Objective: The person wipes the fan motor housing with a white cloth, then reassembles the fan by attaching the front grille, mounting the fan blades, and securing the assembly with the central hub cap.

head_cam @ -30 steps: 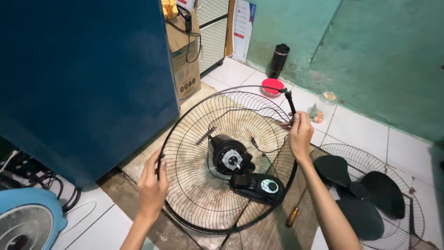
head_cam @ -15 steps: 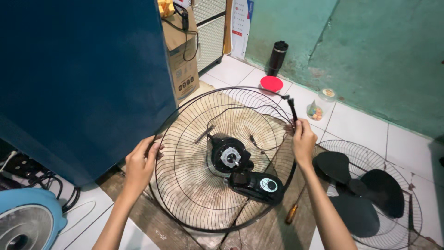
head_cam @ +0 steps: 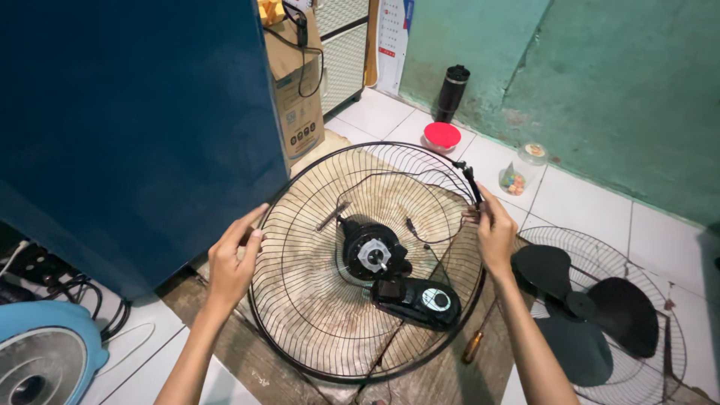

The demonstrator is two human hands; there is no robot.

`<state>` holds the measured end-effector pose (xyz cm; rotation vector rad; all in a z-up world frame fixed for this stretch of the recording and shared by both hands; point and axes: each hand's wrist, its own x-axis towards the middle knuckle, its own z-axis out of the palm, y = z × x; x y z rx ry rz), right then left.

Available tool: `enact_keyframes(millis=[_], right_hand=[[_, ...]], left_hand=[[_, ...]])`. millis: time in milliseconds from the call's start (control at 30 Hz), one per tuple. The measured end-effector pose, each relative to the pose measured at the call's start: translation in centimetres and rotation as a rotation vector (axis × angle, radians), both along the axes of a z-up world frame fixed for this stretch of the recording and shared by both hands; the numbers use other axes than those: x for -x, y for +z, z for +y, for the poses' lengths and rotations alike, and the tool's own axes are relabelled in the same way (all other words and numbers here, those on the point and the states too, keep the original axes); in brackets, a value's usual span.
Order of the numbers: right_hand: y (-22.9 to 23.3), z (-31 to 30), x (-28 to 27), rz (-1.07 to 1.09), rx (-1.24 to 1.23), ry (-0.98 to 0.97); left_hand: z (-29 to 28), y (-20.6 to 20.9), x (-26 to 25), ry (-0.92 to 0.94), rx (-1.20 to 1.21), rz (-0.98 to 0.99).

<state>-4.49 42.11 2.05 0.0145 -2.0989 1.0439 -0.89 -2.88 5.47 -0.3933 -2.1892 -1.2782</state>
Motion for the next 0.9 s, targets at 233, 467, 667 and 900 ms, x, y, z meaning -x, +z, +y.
enact_keyframes(millis=[233, 467, 667, 900], right_hand=[[-0.2, -0.4, -0.5, 0.106, 0.056, 0.084], [-0.5, -0.2, -0.2, 0.059, 0.152, 0.087], [-1.2, 0.5, -0.4, 0.103, 0.006, -0.018], [-1.2, 0.4, -1.2, 0.150, -0.012, -0.001]], left_hand=[[0.3, 0.0, 2.9, -0.137, -0.239, 0.033], [1.8, 1.9, 5.5, -0.107, -0.204, -0.067], [2.7, 2.4, 4.4, -0.063, -0.264, 0.007], [1.8, 2.1, 3.7, -0.083, -0.145, 0.090]])
